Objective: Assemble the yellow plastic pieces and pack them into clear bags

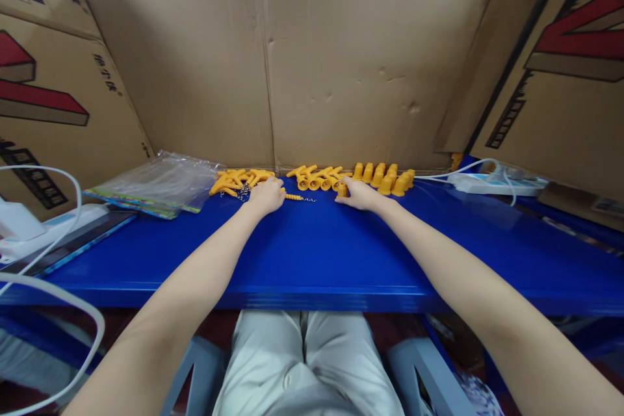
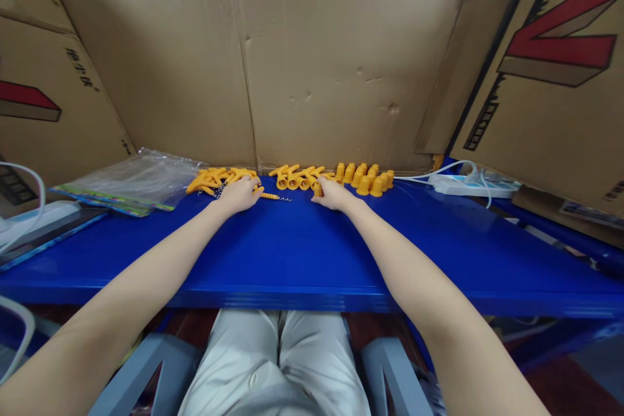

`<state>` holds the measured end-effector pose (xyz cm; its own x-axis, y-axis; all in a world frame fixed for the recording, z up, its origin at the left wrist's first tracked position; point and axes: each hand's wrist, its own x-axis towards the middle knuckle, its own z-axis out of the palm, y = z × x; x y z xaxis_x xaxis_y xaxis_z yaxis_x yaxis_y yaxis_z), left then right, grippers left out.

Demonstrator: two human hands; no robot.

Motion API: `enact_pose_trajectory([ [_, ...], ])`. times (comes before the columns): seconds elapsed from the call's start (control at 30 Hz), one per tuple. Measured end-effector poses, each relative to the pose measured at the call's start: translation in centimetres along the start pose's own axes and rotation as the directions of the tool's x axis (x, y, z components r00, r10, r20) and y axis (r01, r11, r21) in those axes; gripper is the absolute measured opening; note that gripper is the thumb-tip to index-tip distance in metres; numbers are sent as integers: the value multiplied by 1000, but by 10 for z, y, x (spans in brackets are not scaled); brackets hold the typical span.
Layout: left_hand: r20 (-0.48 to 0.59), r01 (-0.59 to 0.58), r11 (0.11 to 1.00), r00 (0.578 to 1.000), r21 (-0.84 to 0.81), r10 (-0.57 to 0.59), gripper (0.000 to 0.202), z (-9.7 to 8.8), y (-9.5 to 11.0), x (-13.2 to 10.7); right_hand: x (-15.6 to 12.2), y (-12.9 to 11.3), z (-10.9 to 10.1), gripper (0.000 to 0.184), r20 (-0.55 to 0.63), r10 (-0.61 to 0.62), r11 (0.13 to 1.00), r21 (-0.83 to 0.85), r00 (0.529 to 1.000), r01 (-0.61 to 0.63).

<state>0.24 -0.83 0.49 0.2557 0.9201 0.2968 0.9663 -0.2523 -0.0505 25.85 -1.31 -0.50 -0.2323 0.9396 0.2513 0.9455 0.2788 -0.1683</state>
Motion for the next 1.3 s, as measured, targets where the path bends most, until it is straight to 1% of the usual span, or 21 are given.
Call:
enact_pose_trajectory([
  [0.03, 42, 14, 1000, 999, -7, -14, 41, 1, -3, 1, 0, 0, 0, 43, -4, -10, 1000, -15, 1000, 10],
  [0.1, 123, -13, 999, 992, -43, 18, 44, 4, -9, 4, -1, -2, 0, 47, -11, -31, 998, -48, 999, 30],
  [0.13, 147, -39, 997, 988, -69, 48, 46, 6, -11, 5, -1, -3, 0, 48, -14, -41, 997, -62, 999, 40],
  [0.2, 159, -81, 990, 982, -115, 99, 47, 10, -14, 8, -2, -4, -1, 49, -19, -59, 995, -79, 998, 58],
  [0.33, 147, -120, 982, 979, -146, 142, 46, 13, -15, 11, -1, -7, -2, 43, -31, -108, 990, -100, 994, 104],
  [0.4, 146, -136, 980, 977, -148, 158, 43, 12, -14, 10, 0, -8, -3, 34, -32, -137, 984, -116, 990, 133],
  [0.5, 150, -125, 979, 977, -161, 150, 38, 9, -12, 9, -1, -10, -4, 19, -27, -171, 979, -121, 985, 167],
  [0.57, 144, -126, 976, 978, -175, 152, 36, 9, -12, 8, -1, -11, -4, 15, -29, -197, 975, -107, 980, 193],
  [0.67, 119, -148, 968, 977, -205, 174, 32, 10, -12, 8, 2, -8, 1, 17, -46, -233, 970, -75, 971, 230],
  [0.8, 97, -177, 952, 974, -249, 207, 30, 10, -10, 7, 6, -5, 10, 24, -87, -259, 965, 6, 962, 260],
  [0.9, 86, -188, 937, 971, -295, 222, 30, 9, -6, 6, 6, -9, 13, 28, -94, -253, 962, 84, 963, 261],
  [1.0, 58, -202, 915, 970, -350, 236, 31, 8, -3, 5, 4, -15, 11, 27, -104, -255, 952, 149, 961, 268],
  [1.07, 37, -203, 901, 971, -384, 235, 32, 8, -2, 5, 3, -18, 10, 26, -136, -238, 946, 190, 962, 261],
  [1.2, 35, -167, 884, 979, -436, 202, 40, 9, -4, 6, 2, -18, 8, 28, -174, -183, 941, 254, 968, 223],
  [1.3, 7, -157, 878, 984, -452, 180, 37, 9, -4, 5, 3, -16, 8, 28, -194, -198, 936, 255, 961, 244],
])
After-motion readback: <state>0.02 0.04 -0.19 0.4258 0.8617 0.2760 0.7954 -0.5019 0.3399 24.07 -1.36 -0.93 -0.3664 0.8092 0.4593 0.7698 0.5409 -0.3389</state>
